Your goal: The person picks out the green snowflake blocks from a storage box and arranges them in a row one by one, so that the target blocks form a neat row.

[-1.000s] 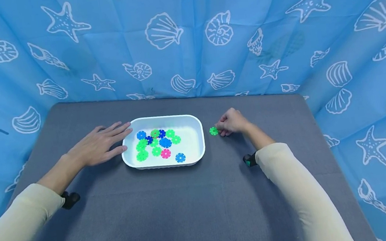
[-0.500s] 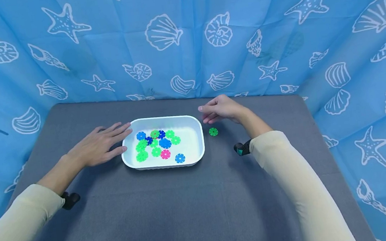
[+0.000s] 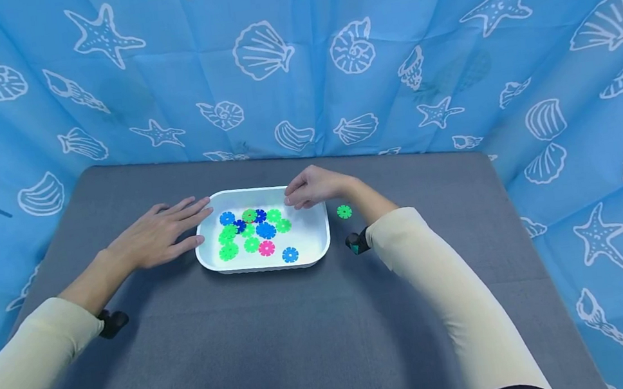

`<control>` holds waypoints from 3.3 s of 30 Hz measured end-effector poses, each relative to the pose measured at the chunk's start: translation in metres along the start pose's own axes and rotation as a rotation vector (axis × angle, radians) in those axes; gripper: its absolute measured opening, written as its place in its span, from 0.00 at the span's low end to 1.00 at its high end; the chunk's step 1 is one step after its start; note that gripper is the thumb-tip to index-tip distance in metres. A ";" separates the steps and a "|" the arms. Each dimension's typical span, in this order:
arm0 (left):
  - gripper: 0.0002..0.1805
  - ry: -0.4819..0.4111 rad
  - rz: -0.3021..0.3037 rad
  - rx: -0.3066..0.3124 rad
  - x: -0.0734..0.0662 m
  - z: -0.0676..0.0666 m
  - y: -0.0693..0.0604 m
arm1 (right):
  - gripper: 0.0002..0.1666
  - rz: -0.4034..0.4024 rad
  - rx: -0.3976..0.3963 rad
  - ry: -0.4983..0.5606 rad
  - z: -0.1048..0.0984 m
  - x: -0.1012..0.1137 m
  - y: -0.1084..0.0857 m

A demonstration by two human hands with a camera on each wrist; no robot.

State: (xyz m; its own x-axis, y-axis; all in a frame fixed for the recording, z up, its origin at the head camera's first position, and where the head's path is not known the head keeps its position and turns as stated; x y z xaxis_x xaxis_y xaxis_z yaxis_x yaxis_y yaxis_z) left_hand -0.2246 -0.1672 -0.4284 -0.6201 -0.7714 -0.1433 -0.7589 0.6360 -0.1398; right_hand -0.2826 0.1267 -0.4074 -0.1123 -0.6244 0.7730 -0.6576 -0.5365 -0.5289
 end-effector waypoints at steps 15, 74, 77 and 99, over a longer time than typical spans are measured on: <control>0.38 0.001 0.011 -0.014 -0.001 0.000 0.002 | 0.24 0.129 0.052 -0.117 0.024 -0.007 0.028; 0.37 -0.022 0.017 -0.020 0.001 0.000 0.000 | 0.07 0.158 0.482 -0.327 0.096 0.009 0.028; 0.37 -0.020 0.014 -0.017 0.002 0.001 0.000 | 0.07 0.145 0.462 -0.336 0.092 0.010 0.026; 0.37 -0.010 0.018 -0.019 0.002 -0.002 0.001 | 0.11 0.063 0.245 -0.276 0.026 0.005 -0.007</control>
State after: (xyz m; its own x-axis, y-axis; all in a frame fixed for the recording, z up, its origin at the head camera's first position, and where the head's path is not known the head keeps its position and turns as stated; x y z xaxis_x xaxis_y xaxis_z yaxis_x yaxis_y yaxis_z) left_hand -0.2266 -0.1679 -0.4273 -0.6313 -0.7597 -0.1558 -0.7515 0.6489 -0.1190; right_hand -0.2594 0.1121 -0.4088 0.0807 -0.7719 0.6306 -0.4539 -0.5917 -0.6662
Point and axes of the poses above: each hand's wrist, its own y-axis towards the middle knuckle, its own z-axis out of the palm, x = y × z, the point moved 6 cm from there along y, towards the middle knuckle, and after that the axes turned 1 degree about -z, right-handed, at the moved point
